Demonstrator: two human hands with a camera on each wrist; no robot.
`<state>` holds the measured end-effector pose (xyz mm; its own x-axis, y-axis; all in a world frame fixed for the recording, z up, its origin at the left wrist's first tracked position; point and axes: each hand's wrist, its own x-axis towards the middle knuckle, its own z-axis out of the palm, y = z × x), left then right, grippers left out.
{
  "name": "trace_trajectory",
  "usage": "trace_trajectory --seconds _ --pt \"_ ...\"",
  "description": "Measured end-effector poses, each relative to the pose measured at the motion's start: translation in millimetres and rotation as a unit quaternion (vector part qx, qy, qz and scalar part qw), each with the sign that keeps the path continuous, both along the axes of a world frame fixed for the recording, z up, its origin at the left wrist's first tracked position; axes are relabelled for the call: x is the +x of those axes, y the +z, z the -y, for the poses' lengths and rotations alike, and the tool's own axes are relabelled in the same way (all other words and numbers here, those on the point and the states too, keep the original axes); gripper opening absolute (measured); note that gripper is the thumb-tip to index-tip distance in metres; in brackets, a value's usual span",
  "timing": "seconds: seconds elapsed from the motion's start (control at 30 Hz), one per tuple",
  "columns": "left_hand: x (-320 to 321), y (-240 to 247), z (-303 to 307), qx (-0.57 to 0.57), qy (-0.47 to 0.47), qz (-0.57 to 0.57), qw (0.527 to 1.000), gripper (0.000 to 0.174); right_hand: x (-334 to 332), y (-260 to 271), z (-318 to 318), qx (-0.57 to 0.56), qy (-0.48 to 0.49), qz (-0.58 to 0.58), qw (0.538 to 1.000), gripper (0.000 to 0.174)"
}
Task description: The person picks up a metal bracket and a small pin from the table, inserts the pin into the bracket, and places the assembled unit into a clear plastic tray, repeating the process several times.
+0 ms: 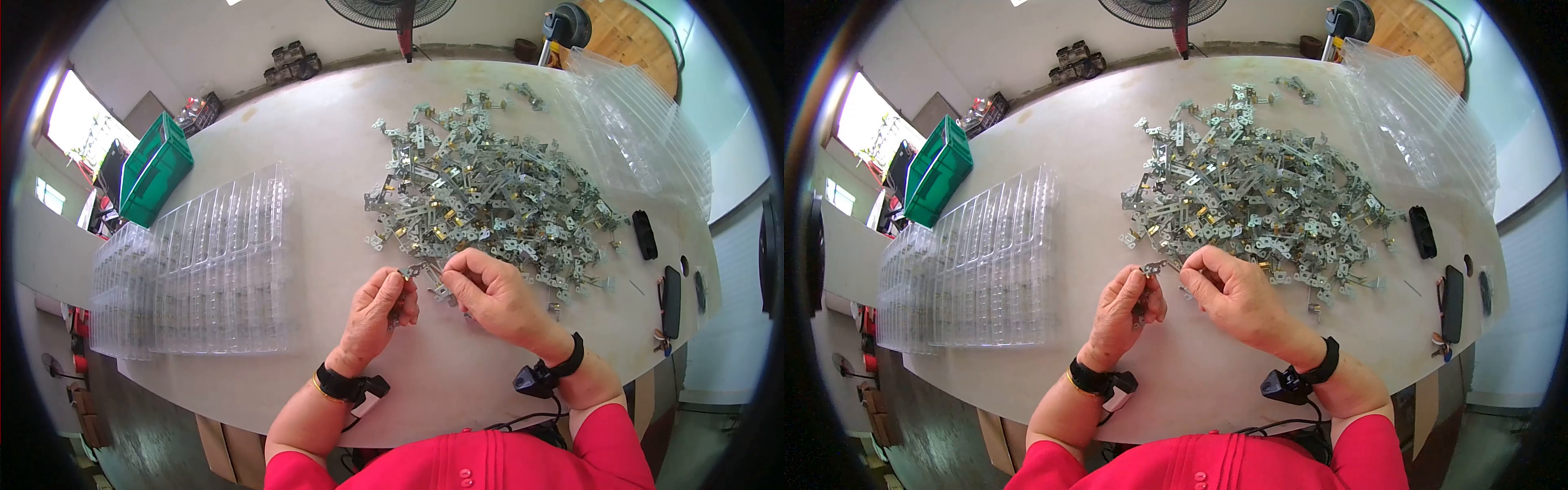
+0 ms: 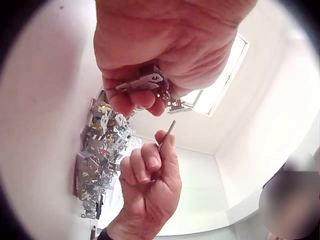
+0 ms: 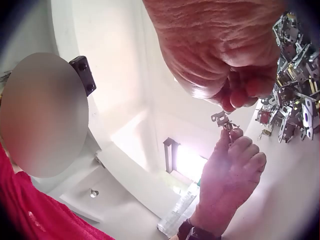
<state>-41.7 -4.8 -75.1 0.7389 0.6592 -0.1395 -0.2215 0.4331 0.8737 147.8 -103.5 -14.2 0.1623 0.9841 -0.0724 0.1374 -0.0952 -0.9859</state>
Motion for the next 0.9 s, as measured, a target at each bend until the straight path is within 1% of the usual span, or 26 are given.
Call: trace_trajectory --seconds 0.03,0.13,0.37,0.47,0.6,0.67,0.73,0.83,0.9 --pt "-0.9 -0.9 -1.1 -0.015 0.004 0.029 0.999 0.031 -0.5 -1.8 -0.3 0.000 0.000 0.000 1.000 0.012" --pt "-0.3 2.0 0.8 0.002 0.000 0.003 1.000 0.031 -1.7 -4.0 -1.0 -0.005 0.006 0.027 1.000 0.013" --pt "-0.5 -0.1 1.7 0.005 -0.005 0.009 1.000 0.031 -0.8 -6.9 -1.9 0.005 0.002 0.066 0.998 0.013" --pt "-1.8 -0.7 1.6 0.019 -0.010 0.003 1.000 0.031 -1.1 -4.9 -1.7 0.014 -0.003 0.082 0.997 0.013" --pt "-3.6 -2.5 0.1 0.071 -0.011 -0.014 0.997 0.030 -1.2 -4.4 -0.9 0.018 -0.005 0.100 0.995 0.013" --pt "-4.5 -2.7 -0.2 0.093 -0.015 -0.014 0.995 0.030 -1.2 -4.4 -0.7 0.016 -0.002 0.101 0.995 0.013" --pt "-4.9 1.9 1.1 0.173 -0.025 -0.059 0.983 0.029 -1.1 -4.6 -0.8 0.014 0.000 0.101 0.995 0.013" --pt "-1.9 4.7 6.4 0.169 -0.025 -0.046 0.984 0.028 -1.2 -3.9 -1.6 0.004 0.010 0.067 0.998 0.013" --pt "-3.1 4.5 6.0 0.179 -0.025 -0.056 0.982 0.026 -2.7 0.0 -2.7 -0.019 -0.018 0.020 0.999 0.016"
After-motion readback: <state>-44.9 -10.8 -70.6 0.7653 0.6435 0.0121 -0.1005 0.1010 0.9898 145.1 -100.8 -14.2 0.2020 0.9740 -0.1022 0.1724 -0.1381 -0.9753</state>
